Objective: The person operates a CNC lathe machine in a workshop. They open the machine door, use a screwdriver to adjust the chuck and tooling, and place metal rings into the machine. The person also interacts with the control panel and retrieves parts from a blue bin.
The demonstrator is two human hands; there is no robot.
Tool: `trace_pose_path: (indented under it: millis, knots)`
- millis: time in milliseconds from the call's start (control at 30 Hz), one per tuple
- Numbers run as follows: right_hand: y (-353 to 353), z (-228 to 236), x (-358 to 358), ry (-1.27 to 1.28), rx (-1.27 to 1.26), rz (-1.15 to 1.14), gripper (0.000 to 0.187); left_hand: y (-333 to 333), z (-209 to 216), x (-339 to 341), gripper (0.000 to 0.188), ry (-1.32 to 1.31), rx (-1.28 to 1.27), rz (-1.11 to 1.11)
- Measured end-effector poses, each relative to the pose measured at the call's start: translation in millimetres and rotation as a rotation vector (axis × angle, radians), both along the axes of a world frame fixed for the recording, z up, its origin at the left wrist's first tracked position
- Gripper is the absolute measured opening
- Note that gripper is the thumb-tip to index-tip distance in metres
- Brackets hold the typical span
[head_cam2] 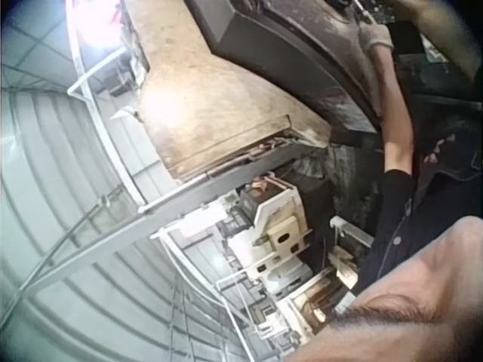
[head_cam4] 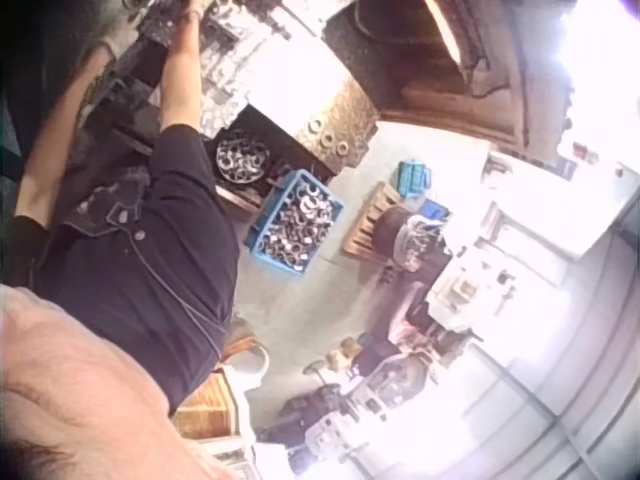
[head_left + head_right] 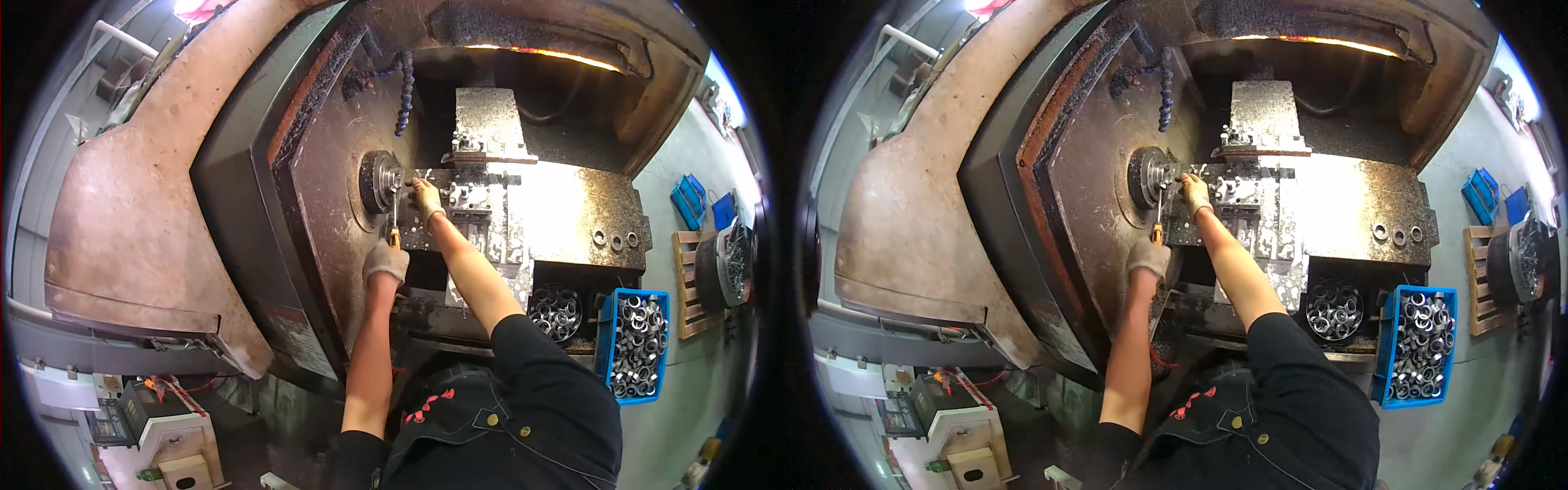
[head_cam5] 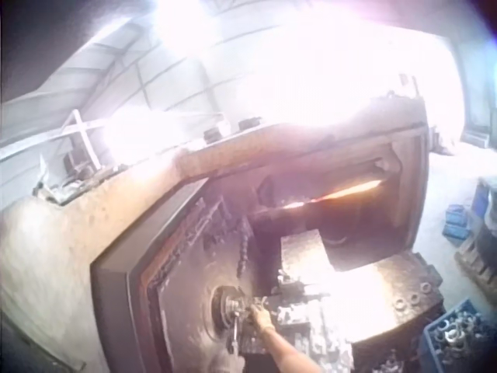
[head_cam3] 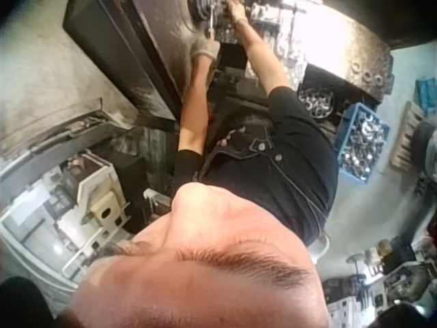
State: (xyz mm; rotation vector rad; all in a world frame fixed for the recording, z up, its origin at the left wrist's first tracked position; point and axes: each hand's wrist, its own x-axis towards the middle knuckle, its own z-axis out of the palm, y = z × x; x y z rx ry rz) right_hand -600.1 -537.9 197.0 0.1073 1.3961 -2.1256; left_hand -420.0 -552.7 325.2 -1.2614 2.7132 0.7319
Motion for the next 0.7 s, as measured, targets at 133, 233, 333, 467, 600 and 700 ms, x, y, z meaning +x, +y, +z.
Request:
trace_pose_path:
  millis: [133, 233, 333, 467, 600, 700]
  knots:
    - [8, 6, 6, -0.063, -0.18, -0.046, 0.023, -2, 7, -12, 0.029, -0.125, 0.067, -0.069]
    - [8, 3, 1, -0.156, -0.296, -0.062, 0.025, 5, 6, -1, 0.031, -0.116, 0.036, -0.025]
    - [6, -1, -3, -0.26, -0.363, -0.037, 0.025, 14, 2, 17, 0.03, -0.085, 0.037, -0.015]
    - [4, -2, -1, -0.254, -0.574, -0.02, 0.021, 24, -6, 44, 0.027, 0.03, 0.041, -0.02]
    - [-2, 2, 0, 0.012, -0.355, -0.088, 0.03, 20, -25, 58, 0.025, 0.192, 0.11, -0.031]
    - [-11, 1, -12, 0.346, -0.089, -0.274, 0.031, 19, -35, 55, 0.025, 0.28, 0.103, -0.095]
